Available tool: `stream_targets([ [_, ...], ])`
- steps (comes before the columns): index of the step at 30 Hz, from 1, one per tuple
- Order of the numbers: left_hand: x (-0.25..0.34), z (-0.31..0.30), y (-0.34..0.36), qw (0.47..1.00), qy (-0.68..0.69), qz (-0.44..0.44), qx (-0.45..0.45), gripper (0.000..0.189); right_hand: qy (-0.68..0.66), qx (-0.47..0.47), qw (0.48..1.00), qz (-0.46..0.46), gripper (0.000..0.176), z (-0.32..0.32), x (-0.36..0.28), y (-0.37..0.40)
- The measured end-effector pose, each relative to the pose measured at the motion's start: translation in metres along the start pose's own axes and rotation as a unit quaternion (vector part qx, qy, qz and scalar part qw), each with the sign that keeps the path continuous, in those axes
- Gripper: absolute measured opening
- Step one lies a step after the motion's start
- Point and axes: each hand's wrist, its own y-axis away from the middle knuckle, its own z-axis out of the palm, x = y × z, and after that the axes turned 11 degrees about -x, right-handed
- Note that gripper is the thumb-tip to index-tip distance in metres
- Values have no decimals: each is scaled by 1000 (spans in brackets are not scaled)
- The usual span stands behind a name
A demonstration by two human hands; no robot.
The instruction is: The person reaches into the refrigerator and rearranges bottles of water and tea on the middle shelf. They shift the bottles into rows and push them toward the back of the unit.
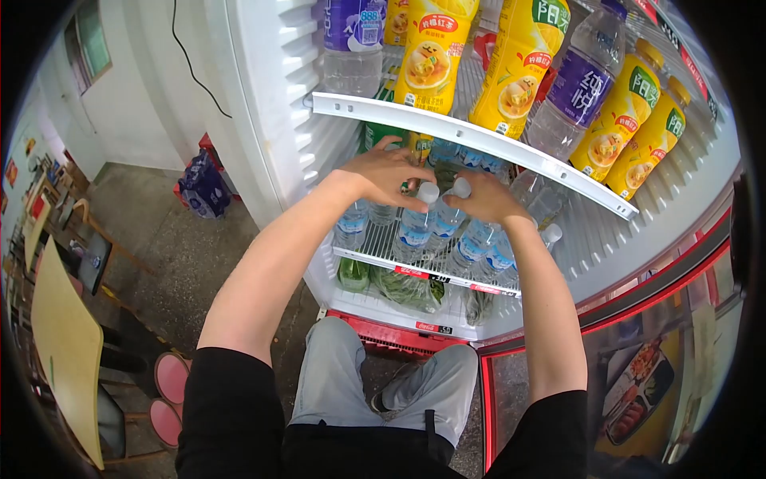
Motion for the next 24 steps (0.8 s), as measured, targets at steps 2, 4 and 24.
stream_targets([
  [2, 1, -6, 2, 999, 16, -7, -31, 59, 6, 2, 1000, 1, 63, 1, 1, 0],
  [4, 2, -8, 2, 999, 25, 6, -32, 59, 10, 5, 1000, 3, 63, 1, 1, -1],
  [24, -4, -1, -4, 996, 70, -17, 54, 47, 5, 8, 1000, -1, 63, 4, 5, -4],
])
